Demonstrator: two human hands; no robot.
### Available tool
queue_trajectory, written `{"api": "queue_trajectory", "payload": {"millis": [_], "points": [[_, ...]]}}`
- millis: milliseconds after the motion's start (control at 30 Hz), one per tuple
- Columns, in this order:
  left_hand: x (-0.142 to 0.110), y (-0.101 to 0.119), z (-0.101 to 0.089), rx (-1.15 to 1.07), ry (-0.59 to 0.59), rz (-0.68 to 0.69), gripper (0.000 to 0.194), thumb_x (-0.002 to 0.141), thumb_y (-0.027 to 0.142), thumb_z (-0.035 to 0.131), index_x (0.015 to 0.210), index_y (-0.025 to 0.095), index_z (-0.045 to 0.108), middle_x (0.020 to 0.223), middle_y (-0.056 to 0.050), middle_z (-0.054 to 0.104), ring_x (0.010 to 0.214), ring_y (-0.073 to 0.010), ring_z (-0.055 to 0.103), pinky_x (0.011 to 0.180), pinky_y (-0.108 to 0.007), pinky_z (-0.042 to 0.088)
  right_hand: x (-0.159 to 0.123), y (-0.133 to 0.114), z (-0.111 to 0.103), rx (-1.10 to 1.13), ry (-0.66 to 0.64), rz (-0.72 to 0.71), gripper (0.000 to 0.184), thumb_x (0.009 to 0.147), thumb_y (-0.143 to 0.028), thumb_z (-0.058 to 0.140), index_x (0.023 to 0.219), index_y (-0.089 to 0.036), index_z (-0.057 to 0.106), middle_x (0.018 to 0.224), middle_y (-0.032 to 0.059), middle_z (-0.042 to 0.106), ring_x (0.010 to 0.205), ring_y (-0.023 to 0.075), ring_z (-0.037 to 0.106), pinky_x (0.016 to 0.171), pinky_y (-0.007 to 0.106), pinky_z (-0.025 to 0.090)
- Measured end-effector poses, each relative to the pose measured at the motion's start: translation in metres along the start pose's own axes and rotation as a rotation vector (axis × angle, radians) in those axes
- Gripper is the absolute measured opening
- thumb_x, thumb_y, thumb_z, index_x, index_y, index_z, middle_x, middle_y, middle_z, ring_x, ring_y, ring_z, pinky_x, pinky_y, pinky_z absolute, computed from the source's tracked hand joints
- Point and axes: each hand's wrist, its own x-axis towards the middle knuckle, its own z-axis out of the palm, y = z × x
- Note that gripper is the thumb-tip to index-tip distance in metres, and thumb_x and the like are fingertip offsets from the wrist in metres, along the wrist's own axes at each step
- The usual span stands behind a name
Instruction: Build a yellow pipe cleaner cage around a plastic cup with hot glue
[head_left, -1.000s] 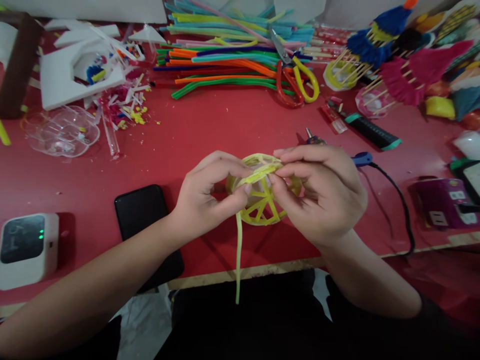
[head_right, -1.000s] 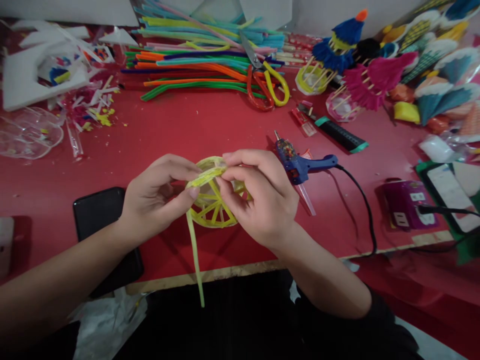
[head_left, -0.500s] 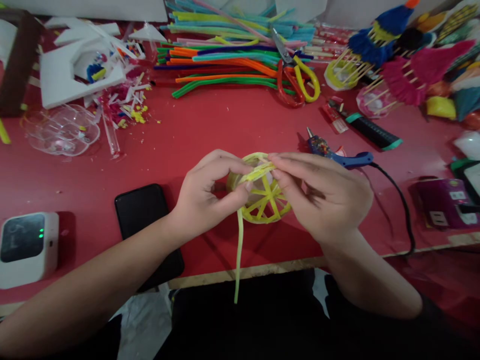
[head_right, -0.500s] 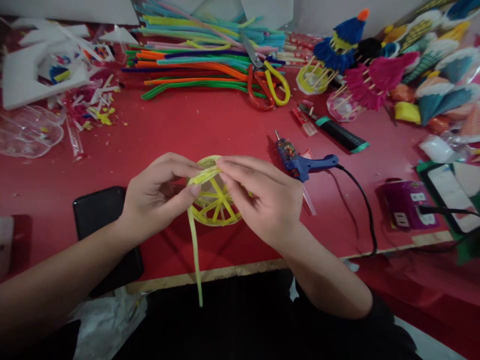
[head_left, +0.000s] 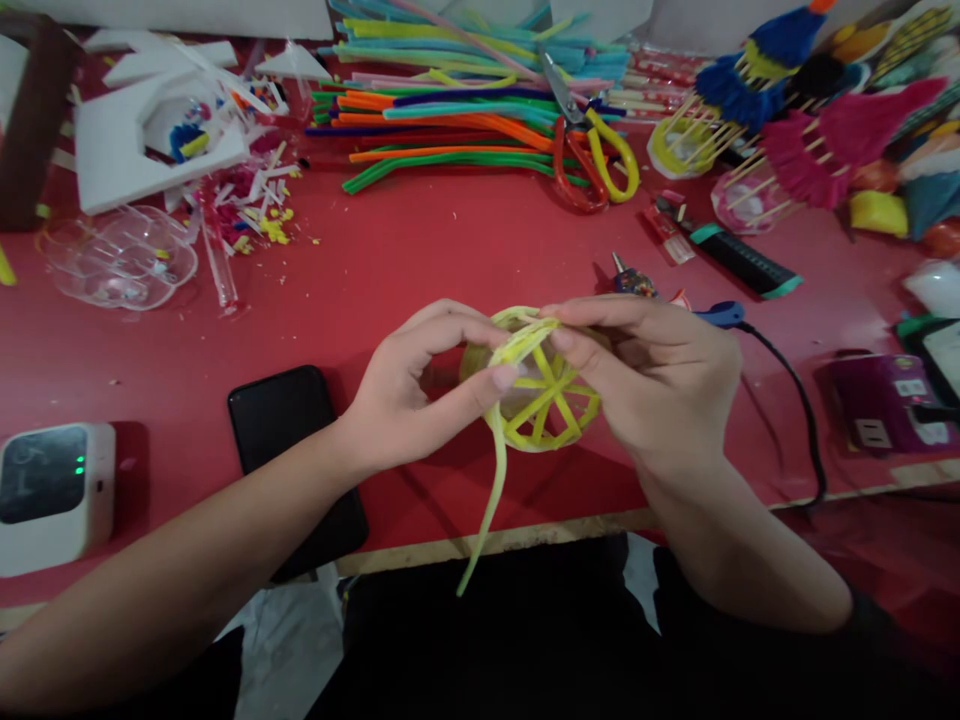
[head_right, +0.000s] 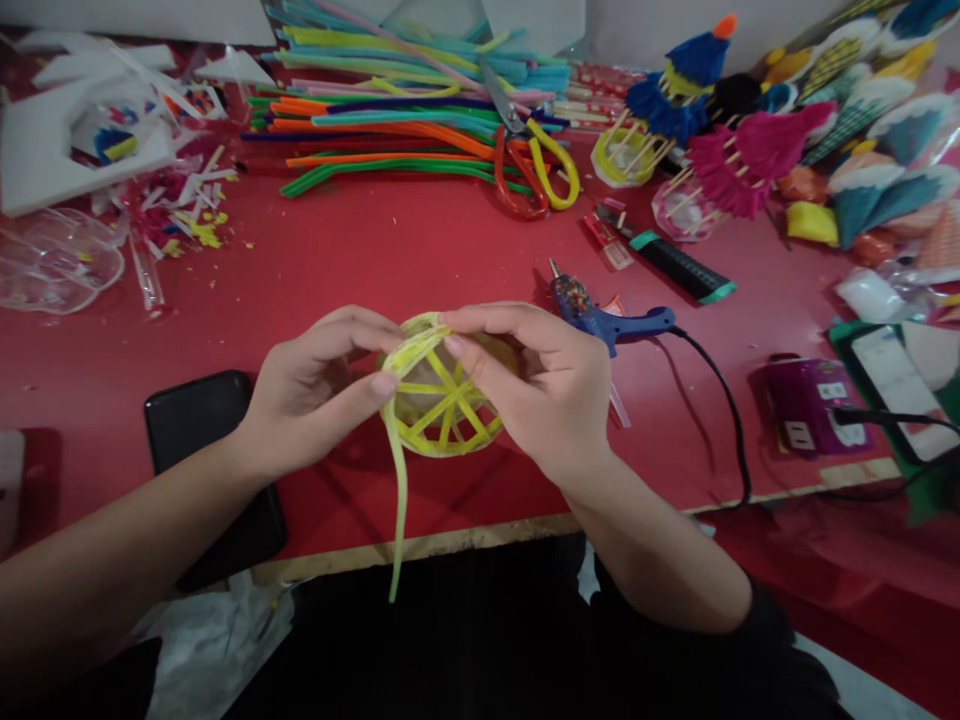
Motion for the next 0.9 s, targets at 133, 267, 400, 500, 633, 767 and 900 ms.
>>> {"api": "queue_trajectory", "payload": {"millis": [133, 267, 400, 500, 633, 767, 900], "points": [[0.001, 0.001, -0.003, -0.067, -0.06, -0.067, 0.02, 0.1, 0.039, 0.067, 0.102, 0.022, 0.078, 0.105, -0.008, 0.074, 0.098, -0.0198, 0.071, 0.093, -0.035, 0.057, -0.001, 0.004, 0.002, -0.019, 0.007, 0.04, 0.016, 0.091, -0.022, 0.078, 0.101, -0.034, 0.081, 0.101, -0.003, 0.082, 0.088, 0.0185, 0.08, 0.079, 0.035, 0.07], [0.003, -0.001, -0.003, -0.071, -0.09, -0.101, 0.016, 0.094, 0.035, 0.074, 0.101, 0.022, 0.078, 0.104, -0.008, 0.074, 0.097, -0.0204, 0.07, 0.094, -0.035, 0.056, 0.0, 0.007, 0.002, -0.065, 0.013, 0.009, 0.014, 0.092, -0.023, 0.077, 0.1, -0.033, 0.08, 0.1, -0.002, 0.082, 0.087, 0.0201, 0.079, 0.08, 0.039, 0.07], [0.005, -0.003, -0.002, -0.116, -0.131, -0.205, 0.02, 0.092, 0.039, 0.074, 0.098, 0.02, 0.077, 0.101, -0.007, 0.074, 0.093, -0.0198, 0.07, 0.087, -0.033, 0.057, 0.003, 0.009, 0.003, -0.184, 0.017, -0.114, 0.015, 0.092, -0.019, 0.074, 0.101, -0.03, 0.078, 0.102, 0.0004, 0.081, 0.093, 0.0212, 0.079, 0.084, 0.041, 0.069], [0.005, -0.004, 0.002, -0.165, -0.098, -0.316, 0.024, 0.09, 0.042, 0.076, 0.096, 0.018, 0.075, 0.098, -0.007, 0.074, 0.09, -0.0197, 0.07, 0.082, -0.031, 0.058, 0.005, 0.009, 0.002, -0.328, 0.051, -0.298, 0.017, 0.093, -0.018, 0.072, 0.105, -0.028, 0.076, 0.106, 0.0039, 0.078, 0.103, 0.0239, 0.076, 0.092, 0.046, 0.066], [0.004, -0.006, 0.005, -0.21, 0.031, -0.413, 0.033, 0.093, 0.048, 0.071, 0.104, 0.017, 0.074, 0.102, -0.009, 0.077, 0.09, -0.0215, 0.073, 0.082, -0.035, 0.061, 0.006, 0.006, -0.002, -0.419, 0.089, -0.424, 0.019, 0.093, -0.019, 0.072, 0.109, -0.028, 0.074, 0.106, 0.0065, 0.076, 0.102, 0.0251, 0.074, 0.093, 0.048, 0.062], [0.001, -0.01, 0.003, 0.194, 0.159, -0.263, 0.031, 0.097, 0.046, 0.063, 0.11, 0.019, 0.073, 0.111, -0.01, 0.077, 0.111, -0.0273, 0.071, 0.102, -0.044, 0.057, 0.007, 0.004, -0.002, -0.45, -0.019, -0.472, 0.017, 0.093, -0.022, 0.072, 0.11, -0.026, 0.073, 0.101, 0.0064, 0.076, 0.1, 0.0248, 0.074, 0.093, 0.046, 0.06], [-0.002, -0.013, -0.001, 0.549, 0.111, -0.157, 0.03, 0.103, 0.042, 0.054, 0.109, 0.02, 0.072, 0.11, -0.009, 0.077, 0.126, -0.0306, 0.063, 0.121, -0.052, 0.042, 0.006, 0.008, 0.002, -0.442, -0.123, -0.436, 0.017, 0.094, -0.03, 0.07, 0.11, -0.026, 0.073, 0.106, 0.0068, 0.077, 0.105, 0.0259, 0.073, 0.097, 0.048, 0.059]]}}
